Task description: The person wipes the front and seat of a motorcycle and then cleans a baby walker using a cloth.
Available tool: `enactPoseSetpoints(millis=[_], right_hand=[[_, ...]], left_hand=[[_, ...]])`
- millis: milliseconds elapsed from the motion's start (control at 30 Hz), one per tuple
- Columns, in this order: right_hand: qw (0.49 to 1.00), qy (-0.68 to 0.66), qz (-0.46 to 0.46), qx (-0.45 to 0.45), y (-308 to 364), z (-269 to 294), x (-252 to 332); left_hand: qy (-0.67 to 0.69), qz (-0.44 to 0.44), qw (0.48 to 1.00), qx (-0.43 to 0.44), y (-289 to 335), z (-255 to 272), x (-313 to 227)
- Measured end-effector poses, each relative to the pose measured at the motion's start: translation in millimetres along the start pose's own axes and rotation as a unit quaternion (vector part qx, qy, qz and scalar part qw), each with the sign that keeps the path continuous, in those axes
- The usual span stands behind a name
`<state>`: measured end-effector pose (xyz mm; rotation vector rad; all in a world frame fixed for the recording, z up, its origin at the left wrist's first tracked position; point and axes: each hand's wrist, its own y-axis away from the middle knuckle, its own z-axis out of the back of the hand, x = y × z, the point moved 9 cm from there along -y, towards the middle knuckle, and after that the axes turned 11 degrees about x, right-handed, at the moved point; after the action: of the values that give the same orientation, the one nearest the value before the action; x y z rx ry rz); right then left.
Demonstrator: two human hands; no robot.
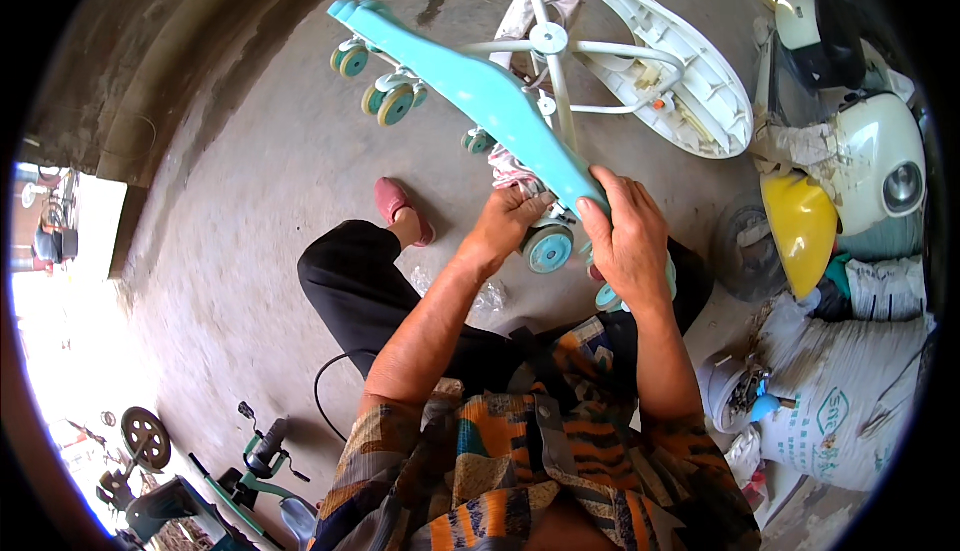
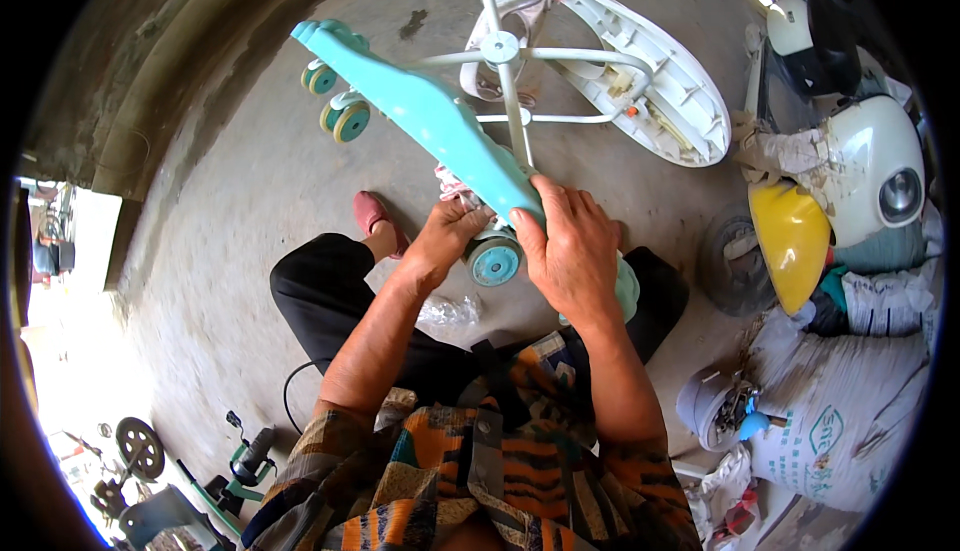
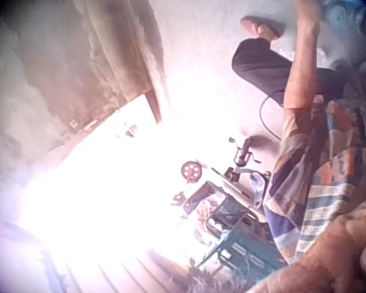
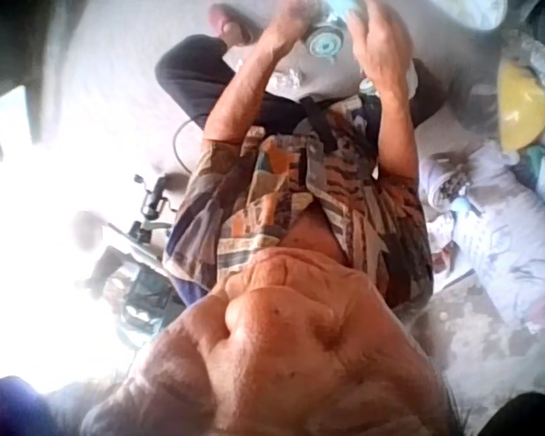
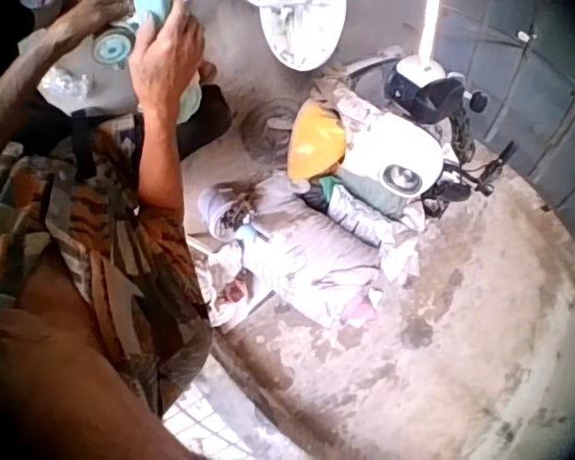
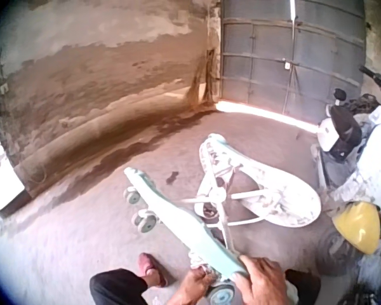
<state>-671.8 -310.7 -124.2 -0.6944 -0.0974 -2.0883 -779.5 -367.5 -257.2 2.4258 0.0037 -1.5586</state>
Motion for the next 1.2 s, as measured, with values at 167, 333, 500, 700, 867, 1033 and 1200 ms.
enactPoseSetpoints(millis=[167,333,500,700,867,1033,1200], right_hand=[[1.000,-0.002,0.020,-0.010,3,-6,0],[1.000,0.025,0.004,0.002,5,-6,7],[1.000,0.015,0.013,-0.001,6,-6,6],[0.999,-0.026,0.035,-0.019,11,-4,1],[0.998,-0.042,0.045,-0.014,15,-10,1],[0.998,-0.040,0.047,-0.016,16,-10,-1],[0.999,-0.036,0.031,-0.018,11,-2,-1]], left_hand=[[-0.024,0.037,0.999,-0.009,6,12,-8],[0.106,-0.037,0.989,-0.094,5,46,-9],[0.032,-0.068,0.986,-0.147,14,12,-2],[0.242,0.085,0.966,-0.029,18,4,53],[0.470,0.081,0.879,0.012,26,-15,86],[0.328,0.017,0.943,-0.049,32,10,74],[0.116,-0.056,0.991,-0.037,42,19,24]])
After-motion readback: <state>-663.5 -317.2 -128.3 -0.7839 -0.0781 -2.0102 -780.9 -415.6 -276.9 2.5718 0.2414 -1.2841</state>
